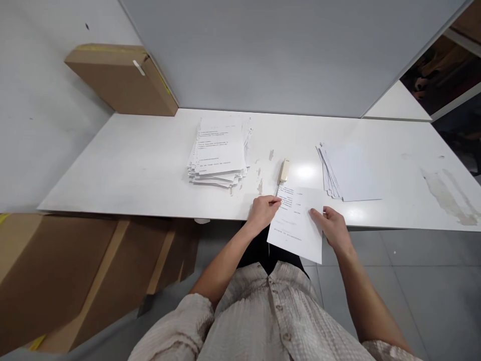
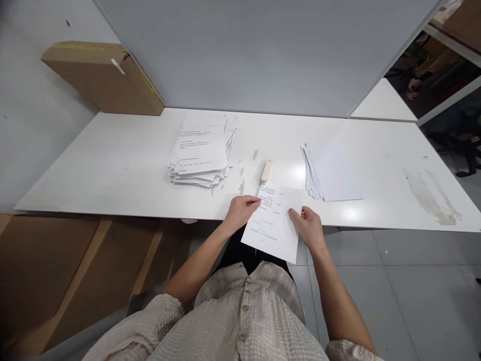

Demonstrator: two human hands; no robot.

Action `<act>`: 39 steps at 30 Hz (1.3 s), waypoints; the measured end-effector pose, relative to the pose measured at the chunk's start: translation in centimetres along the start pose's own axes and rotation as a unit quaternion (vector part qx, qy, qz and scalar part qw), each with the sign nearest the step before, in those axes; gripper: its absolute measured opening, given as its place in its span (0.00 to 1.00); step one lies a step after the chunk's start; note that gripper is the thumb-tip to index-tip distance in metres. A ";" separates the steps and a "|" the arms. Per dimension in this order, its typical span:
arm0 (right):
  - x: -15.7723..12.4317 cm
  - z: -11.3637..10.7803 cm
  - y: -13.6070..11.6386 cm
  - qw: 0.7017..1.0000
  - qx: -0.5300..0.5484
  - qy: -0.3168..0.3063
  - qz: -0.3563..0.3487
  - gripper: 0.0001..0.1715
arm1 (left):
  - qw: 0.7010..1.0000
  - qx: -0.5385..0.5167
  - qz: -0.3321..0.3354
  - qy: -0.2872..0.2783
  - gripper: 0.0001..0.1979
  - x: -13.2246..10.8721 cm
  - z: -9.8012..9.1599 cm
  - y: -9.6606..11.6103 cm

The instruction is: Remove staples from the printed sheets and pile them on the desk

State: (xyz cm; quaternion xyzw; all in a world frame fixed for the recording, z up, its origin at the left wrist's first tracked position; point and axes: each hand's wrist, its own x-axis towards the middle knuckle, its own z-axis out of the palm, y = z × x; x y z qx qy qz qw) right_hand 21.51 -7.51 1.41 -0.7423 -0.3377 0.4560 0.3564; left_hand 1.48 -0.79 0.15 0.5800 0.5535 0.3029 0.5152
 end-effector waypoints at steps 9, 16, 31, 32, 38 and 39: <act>3.4 -0.6 -4.7 0.931 -0.251 0.150 -0.217 0.32 | 1.000 -0.001 0.005 0.022 0.08 0.1 0.4 -0.1; 11.1 5.3 -10.6 0.842 -0.315 0.086 -0.429 0.26 | 1.000 -0.005 -0.009 0.027 0.07 0.0 0.6 0.1; 13.9 9.4 -10.3 0.787 -0.460 -0.008 -0.410 0.30 | 0.999 -0.001 -0.017 0.029 0.07 0.3 0.4 0.2; 13.9 9.4 -10.3 0.787 -0.463 -0.013 -0.407 0.30 | 0.999 -0.002 -0.017 0.029 0.07 0.3 0.4 0.1; 13.8 9.5 -10.0 0.790 -0.464 -0.019 -0.401 0.28 | 0.999 -0.006 -0.023 0.029 0.07 0.5 0.4 0.1; 13.8 9.6 -10.0 0.787 -0.467 -0.017 -0.402 0.28 | 0.999 -0.008 -0.024 0.029 0.07 0.5 0.5 0.0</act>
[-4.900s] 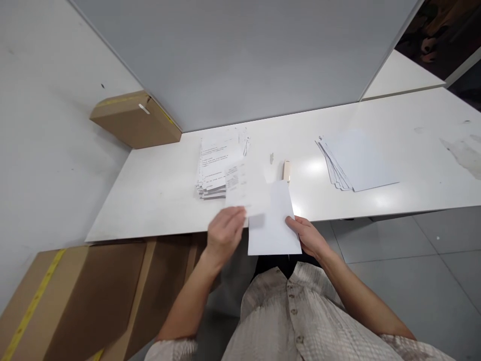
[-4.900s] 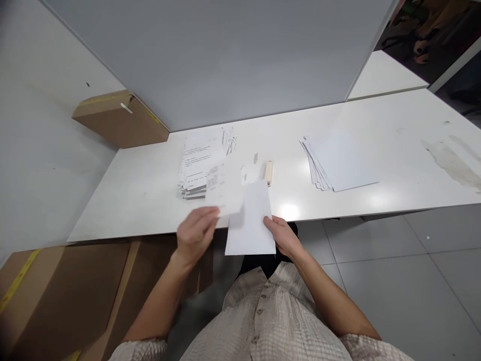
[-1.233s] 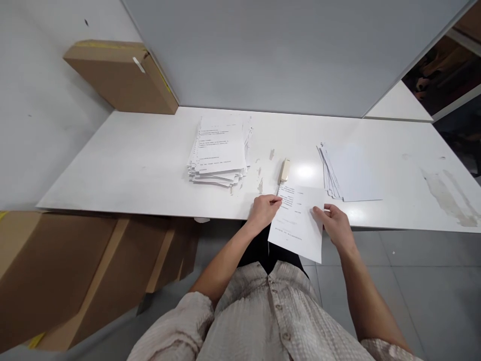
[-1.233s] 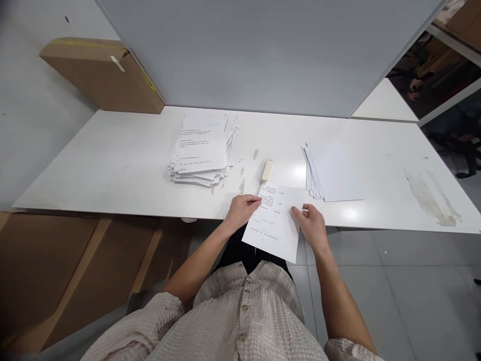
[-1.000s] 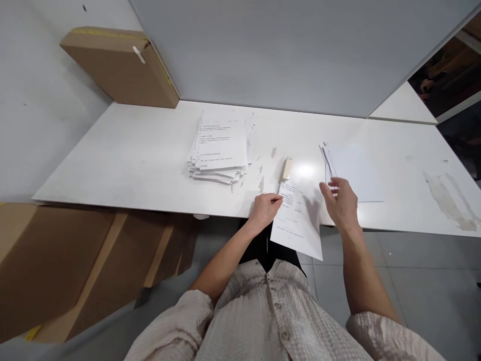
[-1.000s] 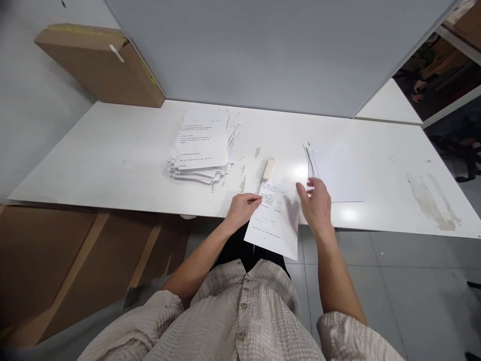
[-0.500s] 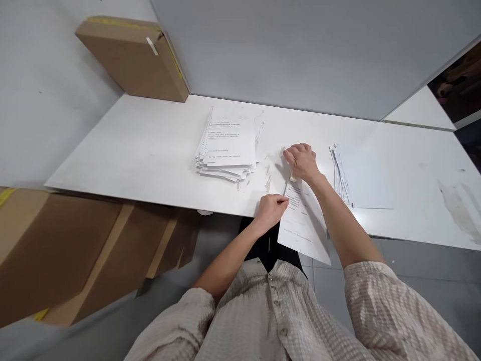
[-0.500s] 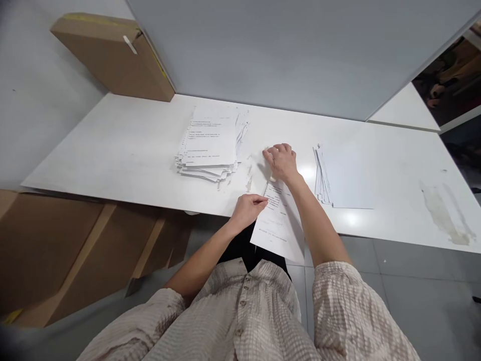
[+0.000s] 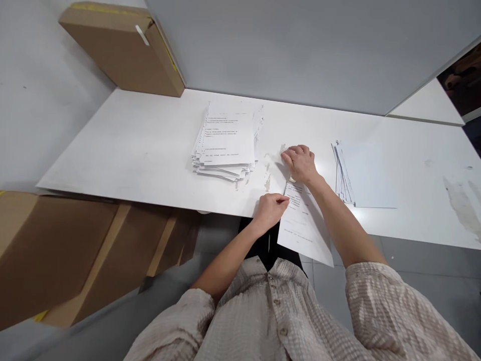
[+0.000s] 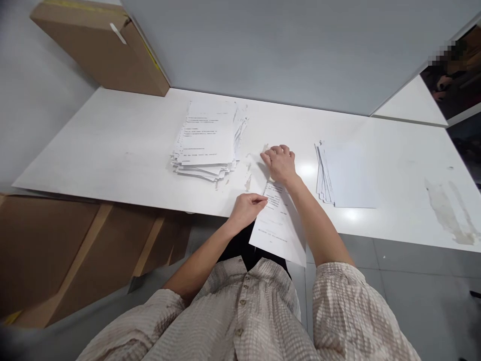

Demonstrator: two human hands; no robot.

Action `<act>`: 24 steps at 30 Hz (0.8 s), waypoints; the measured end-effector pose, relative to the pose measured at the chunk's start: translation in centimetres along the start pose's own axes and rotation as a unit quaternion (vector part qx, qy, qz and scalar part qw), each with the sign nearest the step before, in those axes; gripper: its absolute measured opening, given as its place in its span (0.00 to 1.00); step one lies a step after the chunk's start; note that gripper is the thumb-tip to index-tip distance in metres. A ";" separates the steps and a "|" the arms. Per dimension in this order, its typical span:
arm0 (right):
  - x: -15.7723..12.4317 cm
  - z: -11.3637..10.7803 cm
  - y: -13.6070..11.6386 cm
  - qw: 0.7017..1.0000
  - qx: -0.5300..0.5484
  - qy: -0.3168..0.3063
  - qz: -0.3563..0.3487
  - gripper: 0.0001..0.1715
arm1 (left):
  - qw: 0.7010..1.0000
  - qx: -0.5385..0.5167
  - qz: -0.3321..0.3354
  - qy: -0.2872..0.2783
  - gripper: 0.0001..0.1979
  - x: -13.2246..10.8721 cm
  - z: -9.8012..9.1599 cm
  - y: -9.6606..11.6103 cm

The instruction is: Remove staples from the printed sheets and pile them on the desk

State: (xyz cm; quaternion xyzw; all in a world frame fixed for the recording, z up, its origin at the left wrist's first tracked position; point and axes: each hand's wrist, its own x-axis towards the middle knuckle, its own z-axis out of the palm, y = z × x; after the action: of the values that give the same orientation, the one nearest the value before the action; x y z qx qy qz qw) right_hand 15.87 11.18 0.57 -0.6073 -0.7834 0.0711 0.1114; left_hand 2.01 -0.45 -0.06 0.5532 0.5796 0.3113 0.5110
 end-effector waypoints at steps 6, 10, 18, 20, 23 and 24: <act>-0.3 0.4 -0.4 0.998 -0.050 0.021 -0.012 0.27 | 1.000 -0.016 -0.008 -0.003 0.07 0.0 0.1 -0.2; -0.4 0.4 -0.5 0.995 -0.080 0.046 -0.024 0.27 | 1.000 -0.015 0.004 0.000 0.07 -0.1 0.1 -0.4; 0.8 -1.2 -0.5 0.998 -0.036 0.036 0.020 0.28 | 1.000 -0.010 0.029 0.004 0.08 -0.3 0.2 -0.6; 0.5 -2.6 -0.1 0.995 0.036 0.080 0.053 0.28 | 1.000 -0.017 0.026 -0.002 0.08 -0.8 -0.1 -0.6; -3.0 -5.1 0.8 0.967 0.151 0.179 0.105 0.30 | 0.999 -0.025 0.030 -0.023 0.08 -2.5 -0.8 -0.8; -5.1 -5.9 1.1 0.956 0.182 0.193 0.123 0.30 | 0.999 -0.024 0.035 -0.030 0.08 -3.3 -1.1 -0.9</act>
State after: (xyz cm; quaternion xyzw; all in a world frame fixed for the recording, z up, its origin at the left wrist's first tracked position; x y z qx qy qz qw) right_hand 19.62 6.41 5.52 -0.6709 -0.6397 0.1065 0.3596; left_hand 0.23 -3.51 0.26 0.5698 0.5369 0.3261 0.5298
